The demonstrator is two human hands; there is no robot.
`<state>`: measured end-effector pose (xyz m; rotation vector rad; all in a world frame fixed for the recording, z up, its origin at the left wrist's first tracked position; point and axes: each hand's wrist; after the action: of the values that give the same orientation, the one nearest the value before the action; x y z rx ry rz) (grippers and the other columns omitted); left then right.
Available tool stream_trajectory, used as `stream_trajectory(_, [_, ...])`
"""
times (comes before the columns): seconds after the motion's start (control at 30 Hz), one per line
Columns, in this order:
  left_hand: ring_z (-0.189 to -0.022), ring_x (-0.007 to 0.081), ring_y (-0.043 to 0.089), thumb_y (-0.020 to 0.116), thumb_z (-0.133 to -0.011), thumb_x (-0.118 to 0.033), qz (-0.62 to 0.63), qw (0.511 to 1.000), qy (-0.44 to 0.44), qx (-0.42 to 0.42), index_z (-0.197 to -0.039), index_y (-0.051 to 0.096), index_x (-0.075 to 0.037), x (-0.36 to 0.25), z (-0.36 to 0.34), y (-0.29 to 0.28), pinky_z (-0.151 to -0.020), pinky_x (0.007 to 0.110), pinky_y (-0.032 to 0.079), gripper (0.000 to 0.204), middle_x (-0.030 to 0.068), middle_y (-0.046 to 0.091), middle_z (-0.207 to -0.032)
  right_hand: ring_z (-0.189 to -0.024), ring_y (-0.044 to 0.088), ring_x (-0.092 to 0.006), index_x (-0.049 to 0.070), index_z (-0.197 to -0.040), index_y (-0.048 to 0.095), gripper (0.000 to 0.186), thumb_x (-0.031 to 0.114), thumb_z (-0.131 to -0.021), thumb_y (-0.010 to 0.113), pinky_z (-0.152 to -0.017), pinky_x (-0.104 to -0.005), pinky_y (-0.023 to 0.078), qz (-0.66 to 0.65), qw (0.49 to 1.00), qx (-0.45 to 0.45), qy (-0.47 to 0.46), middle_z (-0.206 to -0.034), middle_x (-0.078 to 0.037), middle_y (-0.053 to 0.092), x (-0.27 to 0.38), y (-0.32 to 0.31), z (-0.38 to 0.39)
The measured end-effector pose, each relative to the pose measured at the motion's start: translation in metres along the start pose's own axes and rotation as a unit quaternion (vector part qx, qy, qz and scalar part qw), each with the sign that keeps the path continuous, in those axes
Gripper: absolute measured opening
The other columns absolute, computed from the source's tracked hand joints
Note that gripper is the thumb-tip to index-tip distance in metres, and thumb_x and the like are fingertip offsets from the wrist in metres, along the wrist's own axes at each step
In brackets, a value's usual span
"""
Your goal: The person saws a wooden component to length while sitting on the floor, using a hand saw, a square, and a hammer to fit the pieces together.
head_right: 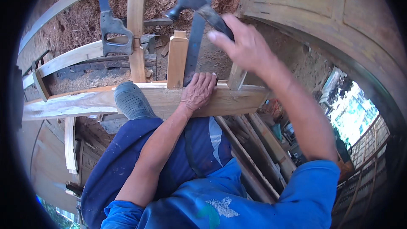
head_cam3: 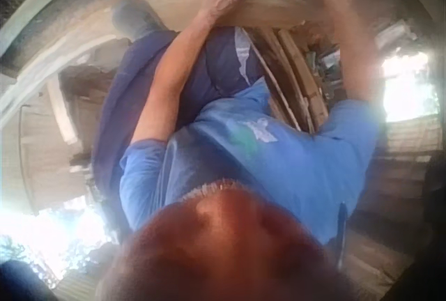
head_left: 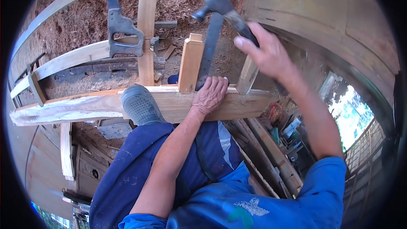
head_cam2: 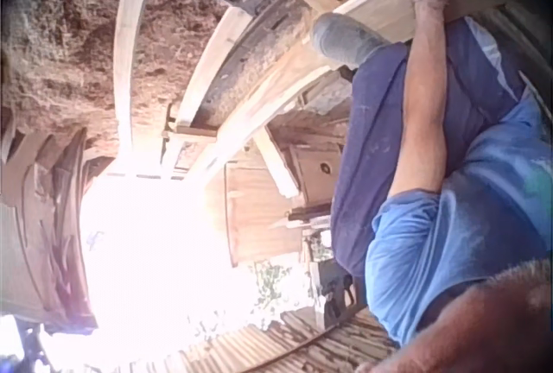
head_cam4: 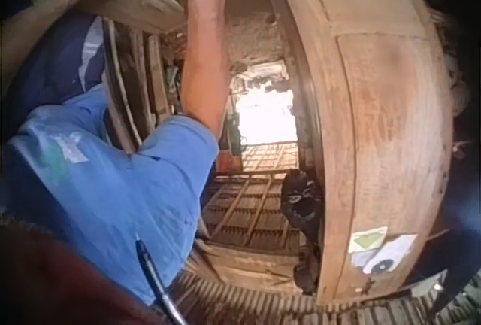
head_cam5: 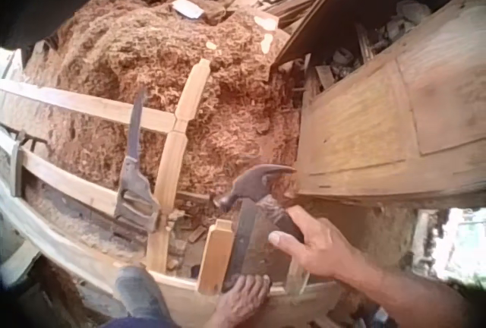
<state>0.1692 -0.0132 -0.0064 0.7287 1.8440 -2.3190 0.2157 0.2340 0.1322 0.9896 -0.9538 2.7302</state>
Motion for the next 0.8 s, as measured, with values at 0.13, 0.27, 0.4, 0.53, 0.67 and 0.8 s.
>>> stream_trajectory(0.13, [-0.111, 0.0269, 0.053, 0.049, -0.099, -0.039, 0.02, 1.0, -0.002, -0.01, -0.131, 0.055, 0.001, -0.004, -0.006, -0.003, -0.102, 0.04, 0.039, 0.051, 0.0127, 0.058, -0.116, -0.063, 0.066, -0.0419, 0.005, -0.094, 0.054, 0.032, 0.032, -0.092, 0.072, -0.054, -0.0472, 0.048, 0.027, 0.985, -0.155, 0.07, -0.066, -0.019, 0.062, -0.082, 0.069, 0.132])
stream_trajectory(0.27, [-0.111, 0.027, 0.053, 0.05, -0.098, -0.04, -0.008, 1.0, 0.006, -0.018, -0.131, 0.055, 0.001, -0.005, -0.003, -0.002, -0.102, 0.041, 0.039, 0.052, 0.0121, 0.058, -0.116, -0.063, 0.066, -0.0413, 0.006, -0.091, 0.053, 0.034, 0.034, -0.09, 0.073, -0.056, -0.0493, 0.051, 0.074, 0.983, -0.081, 0.149, -0.067, -0.017, 0.065, -0.15, 0.136, 0.238])
stream_trajectory(0.4, [-0.108, 0.0286, 0.054, 0.056, -0.096, -0.039, 0.027, 0.999, 0.009, -0.033, -0.131, 0.054, 0.002, -0.005, 0.0, 0.001, -0.101, 0.041, 0.039, 0.053, 0.0147, 0.058, -0.117, -0.067, 0.067, -0.0397, 0.008, -0.092, 0.055, 0.032, 0.035, -0.089, 0.072, -0.06, -0.0497, 0.052, 0.121, 0.985, -0.004, 0.127, -0.072, -0.017, 0.066, -0.182, 0.177, 0.266])
stream_trajectory(0.53, [-0.109, 0.0287, 0.054, 0.057, -0.096, -0.038, 0.063, 0.998, 0.008, -0.023, -0.131, 0.054, 0.002, -0.007, -0.005, 0.002, -0.099, 0.041, 0.039, 0.053, 0.0146, 0.058, -0.117, -0.083, 0.065, -0.0368, 0.009, -0.098, 0.057, 0.033, 0.038, -0.088, 0.071, -0.07, -0.0482, 0.052, 0.153, 0.982, -0.025, 0.111, -0.088, -0.015, 0.062, -0.21, 0.199, 0.272])
stream_trajectory(0.67, [-0.111, 0.0281, 0.053, 0.053, -0.098, -0.04, 0.063, 0.998, -0.008, -0.007, -0.131, 0.053, 0.001, -0.005, -0.004, 0.002, -0.103, 0.042, 0.037, 0.052, 0.0143, 0.058, -0.117, -0.08, 0.064, -0.0377, 0.006, -0.105, 0.061, 0.034, 0.031, -0.087, 0.074, -0.069, -0.0467, 0.052, 0.228, 0.969, -0.085, 0.047, -0.093, -0.015, 0.063, -0.196, 0.186, 0.264])
stream_trajectory(0.8, [-0.111, 0.0282, 0.053, 0.053, -0.097, -0.04, 0.06, 0.998, -0.006, -0.006, -0.13, 0.054, 0.001, -0.008, -0.003, 0.001, -0.103, 0.042, 0.038, 0.052, 0.0145, 0.058, -0.118, -0.085, 0.064, -0.0326, 0.007, -0.098, 0.063, 0.027, 0.03, -0.086, 0.071, -0.074, -0.0454, 0.051, 0.227, 0.966, -0.106, 0.056, -0.09, -0.012, 0.061, -0.179, 0.17, 0.252])
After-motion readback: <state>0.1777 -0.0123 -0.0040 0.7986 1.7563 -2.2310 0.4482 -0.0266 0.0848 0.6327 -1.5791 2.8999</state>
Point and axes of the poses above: each hand's wrist, its own z-axis away from the middle knuckle, its own y-axis out of the palm, x = y × z
